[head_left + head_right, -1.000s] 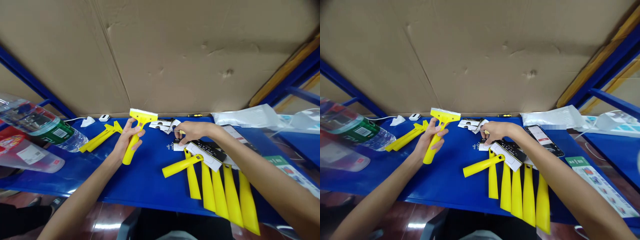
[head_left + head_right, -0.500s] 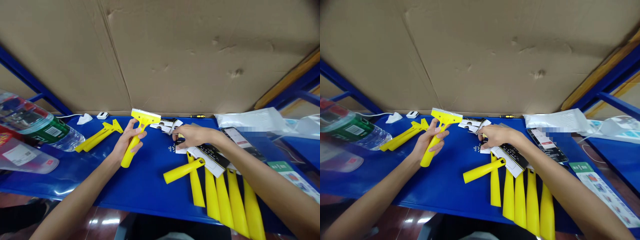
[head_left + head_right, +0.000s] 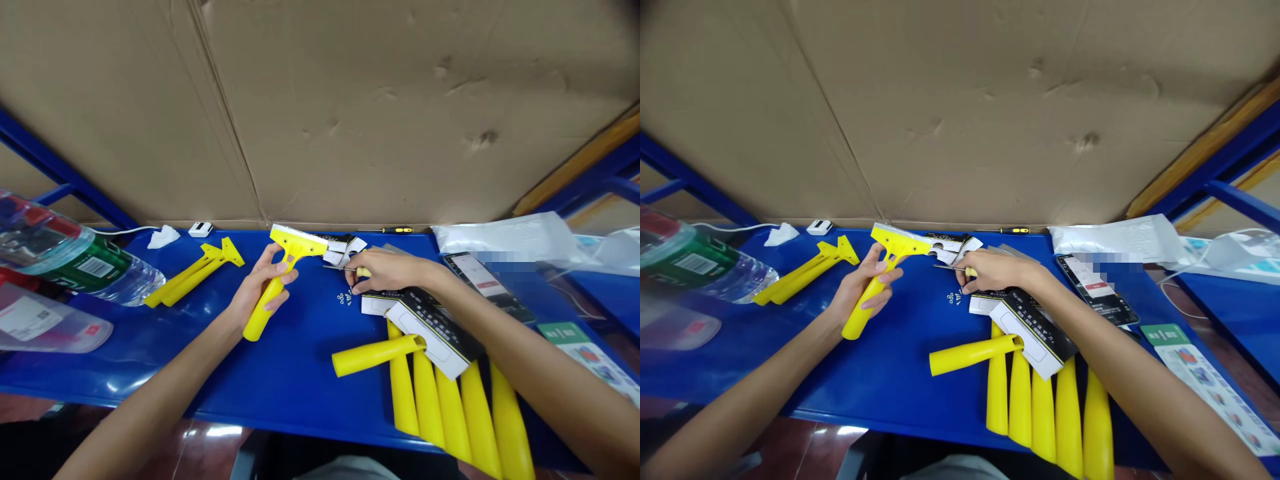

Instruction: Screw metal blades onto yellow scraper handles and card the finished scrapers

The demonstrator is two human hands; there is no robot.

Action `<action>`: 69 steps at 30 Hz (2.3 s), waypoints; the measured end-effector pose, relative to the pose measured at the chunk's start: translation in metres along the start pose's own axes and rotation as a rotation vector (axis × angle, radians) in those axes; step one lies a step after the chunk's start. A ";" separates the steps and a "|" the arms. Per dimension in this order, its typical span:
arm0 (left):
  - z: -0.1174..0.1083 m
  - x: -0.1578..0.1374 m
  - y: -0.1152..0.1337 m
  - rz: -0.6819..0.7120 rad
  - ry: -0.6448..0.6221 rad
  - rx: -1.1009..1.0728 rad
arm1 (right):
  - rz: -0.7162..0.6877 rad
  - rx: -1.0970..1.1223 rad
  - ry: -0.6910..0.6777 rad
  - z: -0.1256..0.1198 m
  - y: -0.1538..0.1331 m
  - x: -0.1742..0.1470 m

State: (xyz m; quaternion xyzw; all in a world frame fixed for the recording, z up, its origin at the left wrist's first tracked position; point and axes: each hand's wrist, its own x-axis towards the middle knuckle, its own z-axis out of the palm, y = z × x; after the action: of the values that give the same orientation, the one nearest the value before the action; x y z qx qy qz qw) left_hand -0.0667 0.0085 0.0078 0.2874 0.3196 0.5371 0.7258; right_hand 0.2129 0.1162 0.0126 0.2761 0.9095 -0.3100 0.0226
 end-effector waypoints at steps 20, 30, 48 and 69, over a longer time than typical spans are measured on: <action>-0.008 0.002 -0.002 0.008 0.011 -0.120 | -0.120 0.106 0.190 -0.027 -0.018 -0.019; 0.008 -0.002 -0.014 -0.086 0.016 0.115 | -0.206 -0.033 0.581 -0.021 -0.062 -0.021; 0.005 -0.001 -0.027 -0.094 -0.085 0.238 | -0.009 0.019 0.418 -0.008 -0.068 -0.011; -0.007 0.008 -0.013 -0.056 0.085 -0.052 | 0.011 0.217 0.600 -0.040 -0.055 -0.040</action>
State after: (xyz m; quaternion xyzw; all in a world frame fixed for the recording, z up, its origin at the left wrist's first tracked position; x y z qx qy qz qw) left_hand -0.0623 0.0133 -0.0081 0.2363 0.3438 0.5363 0.7337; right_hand 0.2234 0.0840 0.0838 0.3611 0.8355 -0.3100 -0.2745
